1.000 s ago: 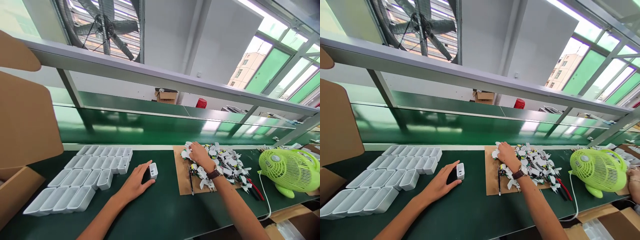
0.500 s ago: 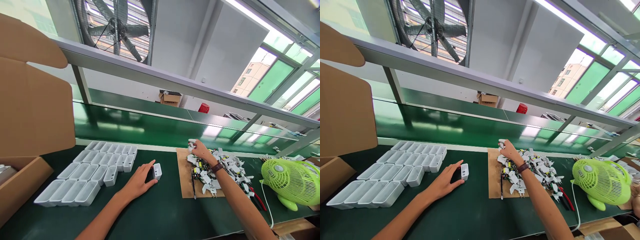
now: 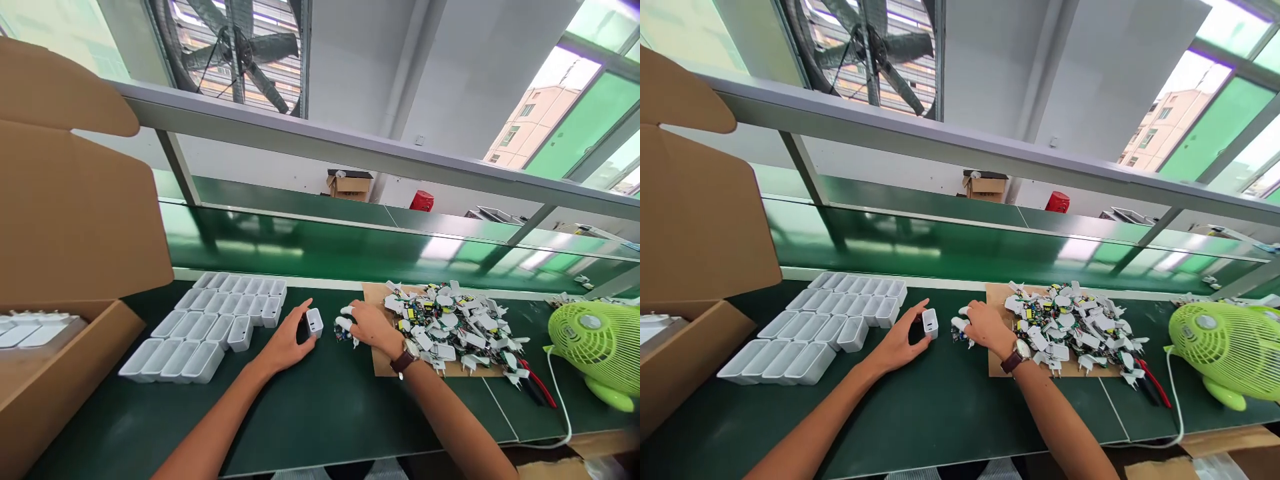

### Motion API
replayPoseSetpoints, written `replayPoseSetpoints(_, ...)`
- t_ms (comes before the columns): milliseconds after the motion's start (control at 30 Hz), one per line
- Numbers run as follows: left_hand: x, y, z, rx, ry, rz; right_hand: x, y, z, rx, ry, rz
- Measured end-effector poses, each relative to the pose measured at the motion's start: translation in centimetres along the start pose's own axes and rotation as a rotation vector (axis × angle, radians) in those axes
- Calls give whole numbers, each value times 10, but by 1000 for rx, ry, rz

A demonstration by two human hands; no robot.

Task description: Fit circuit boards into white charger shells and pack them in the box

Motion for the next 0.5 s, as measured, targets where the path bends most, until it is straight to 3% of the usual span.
replayPoseSetpoints(100,0,0,0,-15,-1,7,2,4,6,-3,56,71)
replayPoseSetpoints(367,-2,0,3,-16,35,-10,-19,10,19,78,55,43)
replayPoseSetpoints(500,2,-2,12,-64,-56,2,-24,10,23,98,-10,82)
Point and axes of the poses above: each hand's wrist, its own y-axis away from the middle knuckle, its own x-axis out of the back of the hand, z = x × y, the point moved 7 cm from there along -y, towards the middle knuckle, and after that the axes turned 14 degrees about -x, right-handed, at the moved point
